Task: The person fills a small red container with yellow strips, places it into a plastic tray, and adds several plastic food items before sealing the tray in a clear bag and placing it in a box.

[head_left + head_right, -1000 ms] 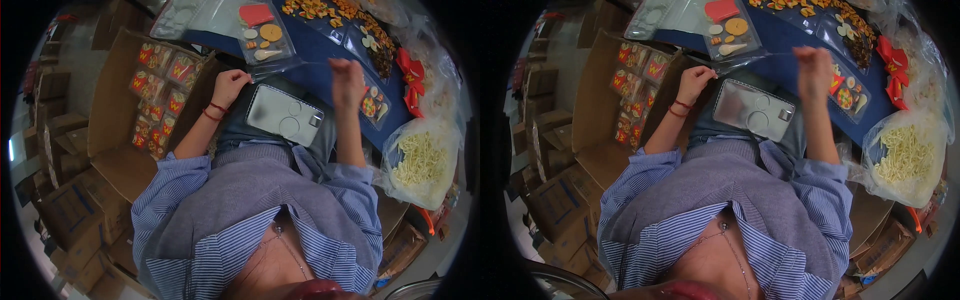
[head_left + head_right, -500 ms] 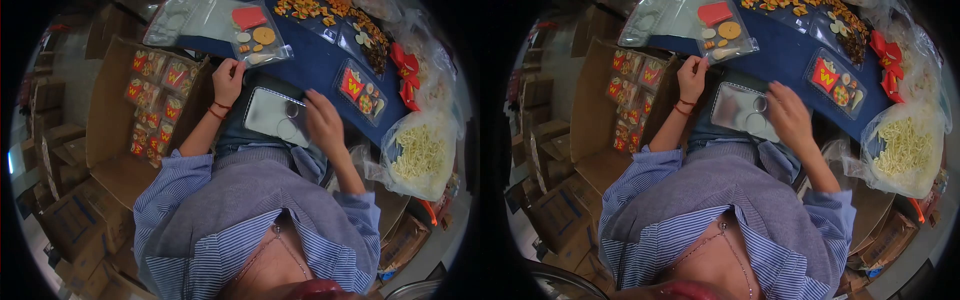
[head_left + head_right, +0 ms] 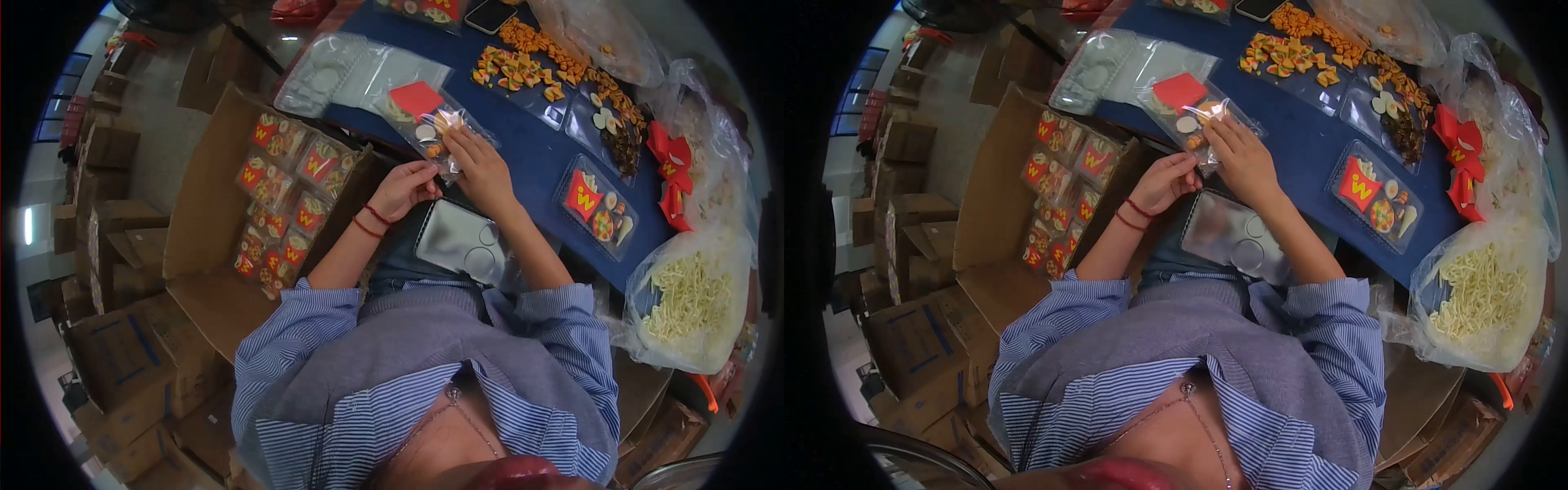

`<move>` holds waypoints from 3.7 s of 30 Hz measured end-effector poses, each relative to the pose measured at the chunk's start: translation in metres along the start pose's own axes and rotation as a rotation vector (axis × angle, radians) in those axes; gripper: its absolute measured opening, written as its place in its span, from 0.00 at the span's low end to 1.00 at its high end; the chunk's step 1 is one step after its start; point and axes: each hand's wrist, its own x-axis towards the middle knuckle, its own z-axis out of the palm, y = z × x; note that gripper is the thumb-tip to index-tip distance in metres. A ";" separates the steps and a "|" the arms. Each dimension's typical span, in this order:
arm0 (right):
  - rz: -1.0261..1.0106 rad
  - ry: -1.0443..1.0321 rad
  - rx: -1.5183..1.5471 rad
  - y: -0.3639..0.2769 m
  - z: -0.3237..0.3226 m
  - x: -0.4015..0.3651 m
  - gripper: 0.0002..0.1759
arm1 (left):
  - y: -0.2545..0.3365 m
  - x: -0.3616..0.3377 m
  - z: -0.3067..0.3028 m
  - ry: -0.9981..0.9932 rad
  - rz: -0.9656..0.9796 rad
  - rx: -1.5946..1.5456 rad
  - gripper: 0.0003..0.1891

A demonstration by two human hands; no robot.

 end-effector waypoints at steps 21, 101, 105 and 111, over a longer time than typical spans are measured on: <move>0.158 -0.035 -0.036 0.078 -0.138 -0.074 0.28 | 0.198 0.273 -0.031 0.515 0.781 1.423 0.50; 0.541 0.162 0.495 0.047 0.005 0.040 0.22 | 0.084 0.099 0.053 0.413 0.787 2.137 0.11; 0.880 0.314 1.246 0.025 0.002 0.038 0.21 | 0.085 0.085 0.070 0.527 0.901 1.899 0.12; 0.314 0.563 0.715 0.007 -0.009 0.051 0.20 | 0.048 0.051 0.105 0.288 1.275 1.286 0.06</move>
